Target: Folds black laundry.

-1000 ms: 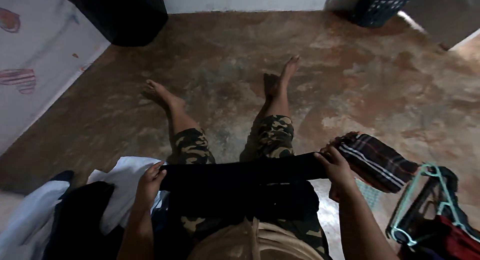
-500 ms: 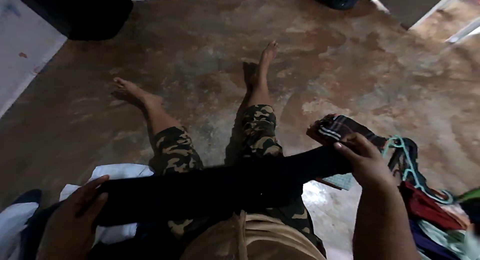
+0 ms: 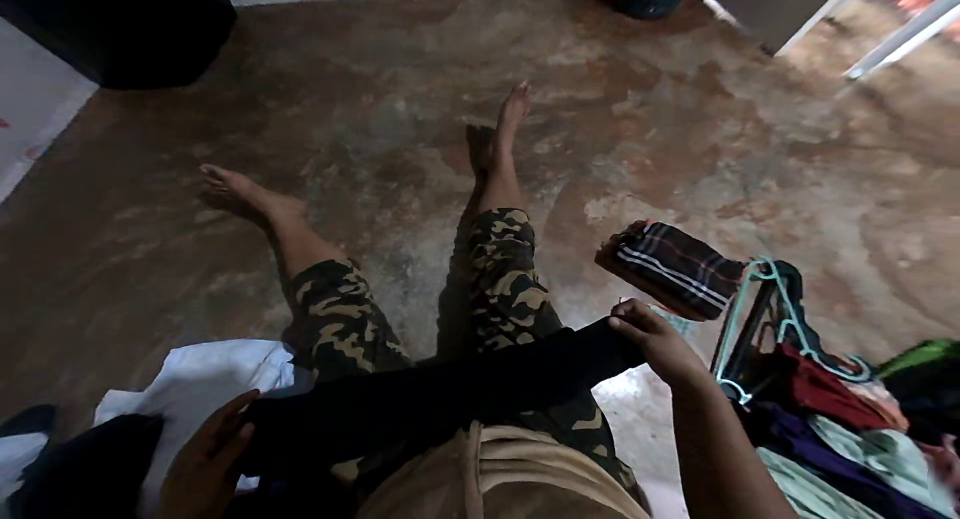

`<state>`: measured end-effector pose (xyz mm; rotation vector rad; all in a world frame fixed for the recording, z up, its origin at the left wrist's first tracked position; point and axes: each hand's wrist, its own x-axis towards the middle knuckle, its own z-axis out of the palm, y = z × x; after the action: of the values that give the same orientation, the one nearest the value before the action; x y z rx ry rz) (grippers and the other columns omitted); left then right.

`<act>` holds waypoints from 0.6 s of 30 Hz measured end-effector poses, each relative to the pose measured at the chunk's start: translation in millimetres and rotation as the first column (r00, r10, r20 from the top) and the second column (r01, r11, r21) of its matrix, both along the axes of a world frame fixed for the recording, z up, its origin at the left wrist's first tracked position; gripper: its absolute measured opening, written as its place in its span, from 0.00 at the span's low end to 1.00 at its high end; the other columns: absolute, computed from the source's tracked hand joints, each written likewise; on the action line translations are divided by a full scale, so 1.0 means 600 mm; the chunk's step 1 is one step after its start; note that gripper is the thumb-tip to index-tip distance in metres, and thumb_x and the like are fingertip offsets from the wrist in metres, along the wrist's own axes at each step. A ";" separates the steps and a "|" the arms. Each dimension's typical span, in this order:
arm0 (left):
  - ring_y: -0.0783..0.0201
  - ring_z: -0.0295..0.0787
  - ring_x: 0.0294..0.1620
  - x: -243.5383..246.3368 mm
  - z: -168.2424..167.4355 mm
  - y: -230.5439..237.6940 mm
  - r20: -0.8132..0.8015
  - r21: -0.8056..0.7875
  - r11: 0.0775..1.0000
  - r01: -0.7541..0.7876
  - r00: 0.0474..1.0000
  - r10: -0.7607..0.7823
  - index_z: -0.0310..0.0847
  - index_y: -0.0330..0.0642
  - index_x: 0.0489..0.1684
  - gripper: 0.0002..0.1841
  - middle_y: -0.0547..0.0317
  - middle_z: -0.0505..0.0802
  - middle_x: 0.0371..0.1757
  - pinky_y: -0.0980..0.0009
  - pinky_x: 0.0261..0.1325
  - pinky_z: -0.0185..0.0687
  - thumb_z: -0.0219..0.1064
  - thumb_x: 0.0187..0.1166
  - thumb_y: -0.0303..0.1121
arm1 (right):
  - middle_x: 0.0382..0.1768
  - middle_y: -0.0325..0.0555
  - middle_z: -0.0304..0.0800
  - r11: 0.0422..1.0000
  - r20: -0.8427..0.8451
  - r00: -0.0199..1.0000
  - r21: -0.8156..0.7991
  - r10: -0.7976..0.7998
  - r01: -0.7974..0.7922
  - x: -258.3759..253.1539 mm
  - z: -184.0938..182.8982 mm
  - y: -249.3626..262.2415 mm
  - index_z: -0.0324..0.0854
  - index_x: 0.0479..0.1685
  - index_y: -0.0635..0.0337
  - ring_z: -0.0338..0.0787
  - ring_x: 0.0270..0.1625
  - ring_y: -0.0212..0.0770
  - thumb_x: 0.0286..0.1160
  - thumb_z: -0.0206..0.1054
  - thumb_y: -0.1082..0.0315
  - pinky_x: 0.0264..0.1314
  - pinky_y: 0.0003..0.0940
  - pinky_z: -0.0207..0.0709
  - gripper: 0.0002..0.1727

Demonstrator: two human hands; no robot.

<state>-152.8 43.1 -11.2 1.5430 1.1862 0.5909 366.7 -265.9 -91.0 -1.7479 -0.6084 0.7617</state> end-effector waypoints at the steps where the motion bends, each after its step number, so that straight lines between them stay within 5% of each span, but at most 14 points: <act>1: 0.82 0.91 0.48 0.000 0.000 -0.001 0.000 -0.002 1.000 0.000 1.000 0.000 0.71 0.40 0.76 0.23 0.75 0.93 0.51 0.79 0.51 0.89 0.58 0.80 0.26 | 0.35 0.35 0.84 1.000 -0.007 1.000 0.021 0.006 -0.005 0.001 0.000 -0.001 0.75 0.48 0.59 0.85 0.37 0.26 0.79 0.65 0.70 0.44 0.26 0.83 0.06; 4: 0.80 0.88 0.43 0.000 -0.037 0.005 -0.186 0.001 1.000 0.027 0.982 -0.027 0.74 0.42 0.77 0.24 0.63 0.92 0.56 0.79 0.41 0.86 0.62 0.81 0.31 | 0.37 0.39 0.86 0.999 -0.048 0.998 -0.011 0.040 -0.040 0.001 -0.021 0.002 0.74 0.53 0.62 0.87 0.38 0.29 0.77 0.67 0.71 0.46 0.29 0.84 0.11; 6: 0.66 0.84 0.44 0.009 -0.068 0.005 -0.304 -0.020 0.998 0.051 0.951 -0.055 0.73 0.41 0.80 0.25 0.47 0.88 0.64 0.66 0.39 0.79 0.62 0.83 0.33 | 0.42 0.45 0.87 0.995 -0.086 0.994 -0.067 0.074 -0.080 -0.003 -0.049 0.008 0.75 0.59 0.65 0.88 0.42 0.32 0.76 0.69 0.73 0.49 0.32 0.85 0.16; 9: 0.63 0.83 0.68 0.023 -0.112 -0.003 -0.164 -0.033 0.999 -0.039 0.986 0.033 0.72 0.38 0.79 0.26 0.47 0.84 0.74 0.63 0.65 0.82 0.62 0.81 0.34 | 0.41 0.44 0.87 0.995 -0.135 0.989 -0.075 0.057 -0.068 -0.016 -0.085 0.018 0.78 0.57 0.65 0.88 0.40 0.32 0.76 0.69 0.73 0.47 0.31 0.85 0.13; 11: 0.62 0.80 0.74 0.033 -0.127 -0.010 -0.048 -0.012 0.993 -0.122 0.991 0.121 0.73 0.32 0.77 0.23 0.44 0.82 0.76 0.64 0.75 0.77 0.62 0.83 0.29 | 0.37 0.40 0.87 0.999 -0.166 0.986 -0.033 0.029 -0.035 -0.027 -0.104 0.023 0.79 0.51 0.63 0.87 0.37 0.31 0.76 0.67 0.73 0.44 0.30 0.85 0.09; 15: 0.63 0.86 0.66 0.044 -0.127 -0.018 -0.124 0.060 0.976 -0.210 0.969 0.216 0.82 0.29 0.66 0.16 0.44 0.89 0.65 0.64 0.72 0.80 0.65 0.84 0.28 | 0.37 0.36 0.88 0.998 -0.201 0.979 0.055 -0.023 0.035 -0.041 -0.127 0.030 0.78 0.47 0.57 0.88 0.37 0.29 0.78 0.62 0.71 0.43 0.28 0.86 0.05; 18: 0.51 0.89 0.53 0.047 -0.109 -0.020 -0.391 0.117 0.980 -0.160 0.900 0.194 0.88 0.27 0.50 0.17 0.39 0.93 0.48 0.49 0.64 0.81 0.69 0.84 0.39 | 0.50 0.34 0.92 0.990 -0.221 0.975 0.134 -0.011 0.041 -0.047 -0.135 0.033 0.77 0.48 0.53 0.90 0.48 0.27 0.78 0.58 0.70 0.52 0.25 0.86 0.06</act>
<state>-124.4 31.0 -76.7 1.6877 1.6462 0.4549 338.5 -246.1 -172.2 -1.5173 -0.4748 0.8612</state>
